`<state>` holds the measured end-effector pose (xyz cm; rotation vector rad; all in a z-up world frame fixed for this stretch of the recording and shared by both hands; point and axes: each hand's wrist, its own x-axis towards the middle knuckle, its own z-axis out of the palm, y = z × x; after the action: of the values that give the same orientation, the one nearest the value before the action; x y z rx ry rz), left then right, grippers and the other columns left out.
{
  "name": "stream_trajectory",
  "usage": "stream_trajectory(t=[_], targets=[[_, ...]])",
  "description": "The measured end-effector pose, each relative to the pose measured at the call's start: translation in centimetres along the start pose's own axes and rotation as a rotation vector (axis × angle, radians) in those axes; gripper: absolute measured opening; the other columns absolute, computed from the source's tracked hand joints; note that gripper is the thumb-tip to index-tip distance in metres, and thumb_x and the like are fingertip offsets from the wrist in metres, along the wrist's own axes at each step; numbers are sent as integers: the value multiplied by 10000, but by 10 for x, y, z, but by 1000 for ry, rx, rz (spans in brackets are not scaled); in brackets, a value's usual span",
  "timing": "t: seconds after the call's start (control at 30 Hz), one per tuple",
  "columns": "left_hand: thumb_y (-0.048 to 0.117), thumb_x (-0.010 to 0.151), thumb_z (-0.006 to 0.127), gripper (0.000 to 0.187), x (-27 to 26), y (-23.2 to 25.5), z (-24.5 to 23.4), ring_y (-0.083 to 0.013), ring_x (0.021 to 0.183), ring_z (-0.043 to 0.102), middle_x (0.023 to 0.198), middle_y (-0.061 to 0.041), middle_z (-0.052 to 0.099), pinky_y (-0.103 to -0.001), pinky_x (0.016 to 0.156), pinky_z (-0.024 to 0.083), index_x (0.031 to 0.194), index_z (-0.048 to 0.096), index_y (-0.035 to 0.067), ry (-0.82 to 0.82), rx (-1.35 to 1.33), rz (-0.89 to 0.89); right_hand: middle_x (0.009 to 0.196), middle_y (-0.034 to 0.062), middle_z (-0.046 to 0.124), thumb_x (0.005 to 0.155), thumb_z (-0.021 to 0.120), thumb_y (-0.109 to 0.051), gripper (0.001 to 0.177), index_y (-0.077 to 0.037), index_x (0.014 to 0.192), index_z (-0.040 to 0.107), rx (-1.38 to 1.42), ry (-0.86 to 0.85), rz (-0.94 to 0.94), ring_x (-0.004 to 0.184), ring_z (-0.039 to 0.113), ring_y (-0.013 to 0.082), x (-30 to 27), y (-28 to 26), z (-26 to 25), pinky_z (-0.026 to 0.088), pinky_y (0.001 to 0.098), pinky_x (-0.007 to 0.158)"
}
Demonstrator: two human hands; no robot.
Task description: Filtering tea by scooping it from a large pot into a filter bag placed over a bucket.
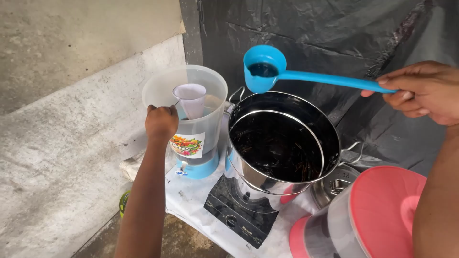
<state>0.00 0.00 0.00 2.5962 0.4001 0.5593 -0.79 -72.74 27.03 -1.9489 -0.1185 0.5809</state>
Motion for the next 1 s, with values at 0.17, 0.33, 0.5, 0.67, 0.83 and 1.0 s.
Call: stream_trajectory(t=[0.17, 0.33, 0.5, 0.67, 0.83, 1.0], targets=[[391, 1269, 471, 670, 5, -5, 13, -449, 1404, 639, 830, -205, 810, -631, 874, 659, 899, 876, 5, 32, 40, 23, 719, 31, 264, 1253, 594, -133, 373, 161, 1313, 815, -56, 358, -207, 590, 227, 176, -42, -76, 176, 135, 358, 490], [394, 1263, 490, 657, -11, 16, -13, -427, 1456, 626, 860, -221, 822, -636, 934, 656, 931, 888, -9, 26, -6, 16, 693, -16, 311, 1188, 650, -117, 268, 73, 1285, 813, 85, 355, -247, 560, 218, 113, 19, -66, 232, 132, 327, 500], [491, 1172, 520, 621, -14, 25, -21, -392, 1463, 708, 1199, -227, 887, -533, 1138, 660, 1189, 949, 43, -81, 50, -94, 730, -39, 361, 1161, 648, -77, 269, 104, 1333, 750, 184, 250, -373, 475, 295, 30, 58, -61, 281, 263, 279, 367], [478, 1169, 515, 621, -14, 32, -27, -387, 1481, 697, 1202, -229, 884, -519, 1150, 658, 1203, 943, 29, -86, 43, -100, 714, -13, 434, 1166, 678, -131, 301, 74, 1379, 740, 140, 274, -370, 479, 350, 34, 93, -58, 295, 286, 260, 366], [448, 1170, 513, 614, -24, 38, -33, -386, 1475, 703, 1206, -240, 886, -515, 1151, 660, 1210, 937, 5, -99, 38, -118, 625, 36, 693, 1095, 766, -251, 207, -127, 1126, 928, -245, 453, -346, 402, 579, 143, 116, -49, 306, 395, 315, 317], [464, 1147, 548, 588, -12, 26, -13, -373, 1400, 768, 1197, -206, 885, -522, 1065, 701, 1173, 945, 31, -71, 39, -133, 1166, 145, 919, 1164, 663, -393, 463, -121, 1477, 868, -652, 481, -319, 1208, 857, 388, 115, -63, 326, 685, 535, 1036]])
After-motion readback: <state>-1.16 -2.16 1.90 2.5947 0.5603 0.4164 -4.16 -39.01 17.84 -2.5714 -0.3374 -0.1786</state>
